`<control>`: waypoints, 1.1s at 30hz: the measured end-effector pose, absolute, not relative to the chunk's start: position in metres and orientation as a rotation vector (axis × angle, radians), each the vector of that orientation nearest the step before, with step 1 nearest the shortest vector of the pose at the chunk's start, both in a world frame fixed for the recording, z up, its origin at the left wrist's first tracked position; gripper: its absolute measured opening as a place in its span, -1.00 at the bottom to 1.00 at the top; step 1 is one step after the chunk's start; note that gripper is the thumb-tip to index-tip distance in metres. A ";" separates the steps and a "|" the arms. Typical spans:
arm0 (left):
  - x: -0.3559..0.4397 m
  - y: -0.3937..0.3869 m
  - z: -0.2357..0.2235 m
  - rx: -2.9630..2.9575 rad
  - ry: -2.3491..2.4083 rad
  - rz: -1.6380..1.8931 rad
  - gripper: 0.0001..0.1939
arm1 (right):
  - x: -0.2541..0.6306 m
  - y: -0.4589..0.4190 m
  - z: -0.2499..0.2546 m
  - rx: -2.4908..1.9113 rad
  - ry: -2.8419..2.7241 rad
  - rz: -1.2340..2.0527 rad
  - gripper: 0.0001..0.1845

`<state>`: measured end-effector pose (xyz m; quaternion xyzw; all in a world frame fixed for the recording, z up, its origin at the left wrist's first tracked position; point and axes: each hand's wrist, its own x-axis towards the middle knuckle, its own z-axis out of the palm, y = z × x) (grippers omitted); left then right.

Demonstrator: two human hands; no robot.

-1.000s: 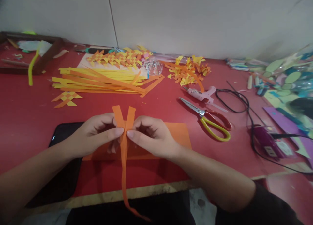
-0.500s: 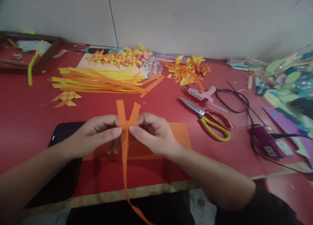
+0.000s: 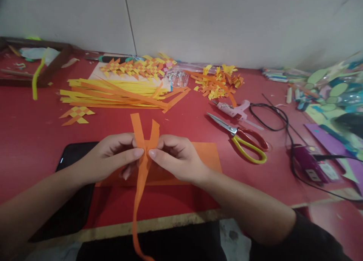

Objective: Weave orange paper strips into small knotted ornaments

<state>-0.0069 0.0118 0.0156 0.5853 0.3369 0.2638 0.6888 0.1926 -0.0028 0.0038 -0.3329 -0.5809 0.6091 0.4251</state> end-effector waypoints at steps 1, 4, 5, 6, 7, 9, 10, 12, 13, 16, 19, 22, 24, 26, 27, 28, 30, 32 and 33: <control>-0.007 0.012 0.015 1.315 0.760 0.605 -0.80 | 0.193 -0.002 0.004 -0.839 -1.448 1.519 -0.73; -0.007 0.013 0.015 1.324 0.745 0.619 -0.81 | 0.193 -0.001 0.003 -0.873 -1.426 1.523 -0.72; -0.008 0.012 0.015 1.327 0.726 0.603 -0.80 | 0.193 -0.001 0.003 -0.881 -1.415 1.530 -0.72; -0.008 0.012 0.016 1.331 0.714 0.567 -0.80 | 0.193 -0.001 0.002 -0.888 -1.398 1.540 -0.72; -0.008 0.011 0.017 1.334 0.709 0.537 -0.79 | 0.193 -0.001 0.002 -0.893 -1.378 1.552 -0.72; -0.008 0.010 0.018 1.346 0.736 0.487 -0.78 | 0.193 -0.001 0.000 -0.899 -1.332 1.587 -0.71; -0.008 0.010 0.018 1.353 0.753 0.479 -0.78 | 0.194 -0.001 0.000 -0.899 -1.312 1.616 -0.70; -0.008 0.009 0.018 1.366 0.766 0.488 -0.78 | 0.195 -0.002 0.001 -0.888 -1.294 1.693 -0.68; -0.007 0.009 0.018 1.366 0.761 0.498 -0.78 | 0.195 -0.003 0.002 -0.884 -1.301 1.734 -0.67; -0.007 0.010 0.016 1.340 0.745 0.514 -0.77 | 0.194 -0.004 0.004 -0.902 -1.355 1.777 -0.65; -0.007 0.010 0.014 1.308 0.737 0.545 -0.77 | 0.193 -0.004 0.005 -0.911 -1.418 1.660 -0.65; -0.007 0.010 0.013 1.291 0.727 0.578 -0.77 | 0.191 -0.003 0.004 -0.890 -1.444 1.559 -0.67; -0.006 0.011 0.012 1.271 0.729 0.592 -0.77 | 0.191 -0.003 0.003 -0.881 -1.438 1.566 -0.68; -0.006 0.011 0.011 1.253 0.739 0.601 -0.78 | 0.191 -0.002 0.002 -0.889 -1.436 1.588 -0.68; -0.006 0.012 0.011 1.251 0.750 0.603 -0.78 | 0.191 -0.002 0.002 -0.894 -1.438 1.590 -0.67; -0.006 0.012 0.011 1.254 0.760 0.607 -0.78 | 0.191 -0.002 0.002 -0.901 -1.438 1.583 -0.67; -0.006 0.012 0.011 1.262 0.783 0.625 -0.79 | 0.190 -0.002 0.002 -0.922 -1.414 1.553 -0.66; -0.006 0.013 0.012 1.263 0.810 0.660 -0.80 | 0.190 -0.001 0.003 -0.949 -1.368 1.531 -0.66; -0.006 0.013 0.012 1.264 0.825 0.674 -0.80 | 0.190 -0.001 0.003 -0.957 -1.345 1.528 -0.66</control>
